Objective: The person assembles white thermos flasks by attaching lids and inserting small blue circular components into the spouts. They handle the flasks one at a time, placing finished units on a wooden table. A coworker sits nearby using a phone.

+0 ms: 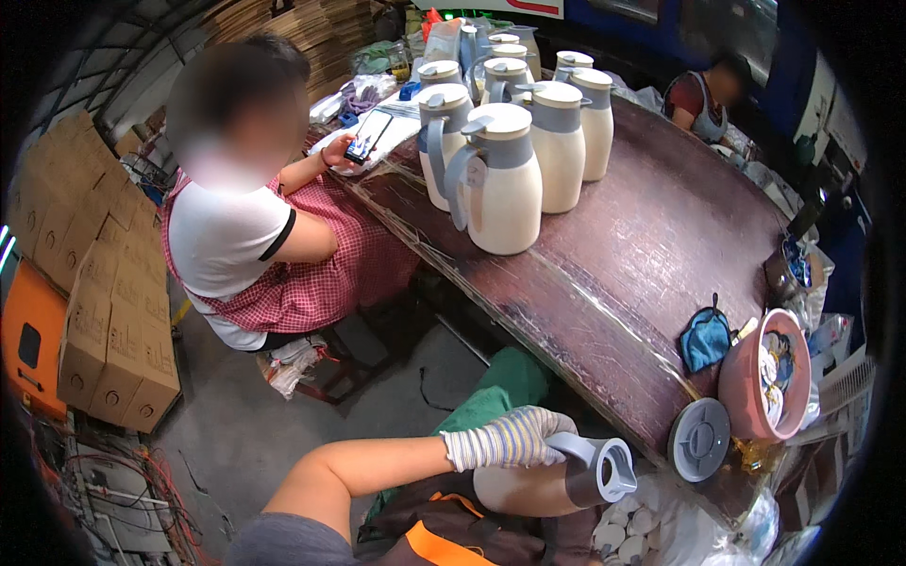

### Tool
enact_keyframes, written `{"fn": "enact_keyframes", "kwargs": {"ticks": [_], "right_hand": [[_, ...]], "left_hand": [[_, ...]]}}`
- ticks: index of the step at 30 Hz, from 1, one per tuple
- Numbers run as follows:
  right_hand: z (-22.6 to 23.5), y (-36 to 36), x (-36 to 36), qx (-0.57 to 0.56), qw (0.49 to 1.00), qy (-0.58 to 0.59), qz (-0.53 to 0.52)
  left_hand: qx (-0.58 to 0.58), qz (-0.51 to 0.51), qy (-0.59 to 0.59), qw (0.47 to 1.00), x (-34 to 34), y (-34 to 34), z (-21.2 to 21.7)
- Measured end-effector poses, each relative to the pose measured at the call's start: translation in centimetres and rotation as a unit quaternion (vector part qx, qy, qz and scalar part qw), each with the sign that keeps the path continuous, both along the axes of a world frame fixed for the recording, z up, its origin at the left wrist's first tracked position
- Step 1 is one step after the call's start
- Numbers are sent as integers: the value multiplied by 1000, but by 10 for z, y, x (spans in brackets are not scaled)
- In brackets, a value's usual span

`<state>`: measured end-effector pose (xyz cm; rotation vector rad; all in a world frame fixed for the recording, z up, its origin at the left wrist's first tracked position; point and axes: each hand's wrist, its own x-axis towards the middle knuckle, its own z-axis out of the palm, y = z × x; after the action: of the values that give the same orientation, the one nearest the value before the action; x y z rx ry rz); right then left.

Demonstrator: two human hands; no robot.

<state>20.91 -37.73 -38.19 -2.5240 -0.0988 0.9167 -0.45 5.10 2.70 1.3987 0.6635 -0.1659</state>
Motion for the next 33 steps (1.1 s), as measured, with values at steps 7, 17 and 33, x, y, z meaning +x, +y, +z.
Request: {"fn": "enact_keyframes", "kwargs": {"ticks": [7, 17, 33], "right_hand": [[-65, 2, -2, 28, 998, 42, -25], [-82, 41, 79, 163, 981, 107, -18], [-4, 78, 10, 176, 934, 281, -134]], "left_hand": [[33, 8, -15, 999, 9, -7, -19], [28, 20, 23, 999, 21, -16, 2], [56, 21, 6, 998, 16, -13, -23]]}}
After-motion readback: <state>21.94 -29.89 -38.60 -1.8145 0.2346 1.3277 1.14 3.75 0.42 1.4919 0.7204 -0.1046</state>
